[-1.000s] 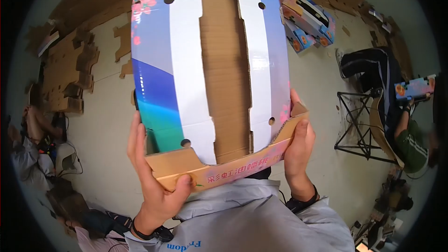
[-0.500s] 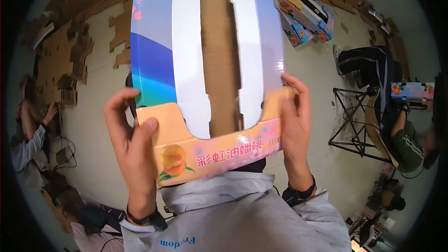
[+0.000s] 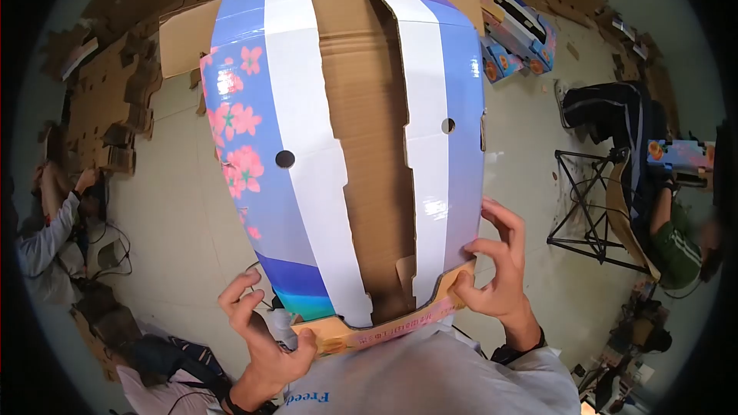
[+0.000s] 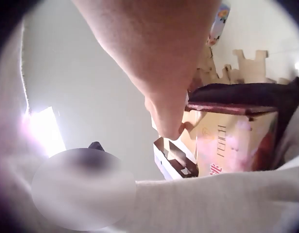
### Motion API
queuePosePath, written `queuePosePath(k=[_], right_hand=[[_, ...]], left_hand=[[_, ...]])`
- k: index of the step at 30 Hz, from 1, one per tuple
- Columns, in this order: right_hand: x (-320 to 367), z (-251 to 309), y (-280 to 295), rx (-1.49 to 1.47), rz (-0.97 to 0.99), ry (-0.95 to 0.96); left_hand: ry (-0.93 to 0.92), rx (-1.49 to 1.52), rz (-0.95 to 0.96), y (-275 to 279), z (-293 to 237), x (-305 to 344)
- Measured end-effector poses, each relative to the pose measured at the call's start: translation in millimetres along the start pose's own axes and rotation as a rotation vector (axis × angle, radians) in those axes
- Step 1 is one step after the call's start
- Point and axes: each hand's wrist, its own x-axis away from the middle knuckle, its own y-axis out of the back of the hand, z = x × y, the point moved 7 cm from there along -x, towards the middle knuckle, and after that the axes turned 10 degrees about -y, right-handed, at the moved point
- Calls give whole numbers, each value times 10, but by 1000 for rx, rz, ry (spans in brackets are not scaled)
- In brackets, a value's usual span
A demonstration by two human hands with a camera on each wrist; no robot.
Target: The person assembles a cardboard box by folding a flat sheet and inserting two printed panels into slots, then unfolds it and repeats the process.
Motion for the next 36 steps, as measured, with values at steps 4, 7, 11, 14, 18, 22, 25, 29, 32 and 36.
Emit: queuePosePath(k=[4, 7, 11, 14, 18, 22, 25, 29, 32, 36], right_hand=[[-326, 380, -25, 208, -136, 288], [-940, 532, 103, 282, -183, 353], [-1850, 581, 132, 261, -235, 264], [-2163, 581, -143, 78, -26, 120], [-2026, 600, -187, 25, -73, 29], [-1786, 609, -159, 135, -288, 136], [-1791, 617, -191, 110, -260, 177], [-1779, 615, -154, -55, -194, 113], [-1780, 441, -156, -152, -147, 67], [-1799, 371, -116, -192, -214, 27]], left_hand=[[-264, -254, 161, -52, -304, -519], [-354, -452, 228, -146, -564, -1122], [-396, -488, -45, -61, -290, -1933], [-337, -583, -78, -72, -248, -2222], [-316, -583, -71, -135, -178, -2290], [-323, -489, -35, -141, -179, -2182], [-298, -410, -46, -127, -195, -2152], [-266, -419, -41, -129, -166, -2161], [-224, -411, -50, -109, -183, -2196], [-200, -318, -75, -31, -142, -2214]])
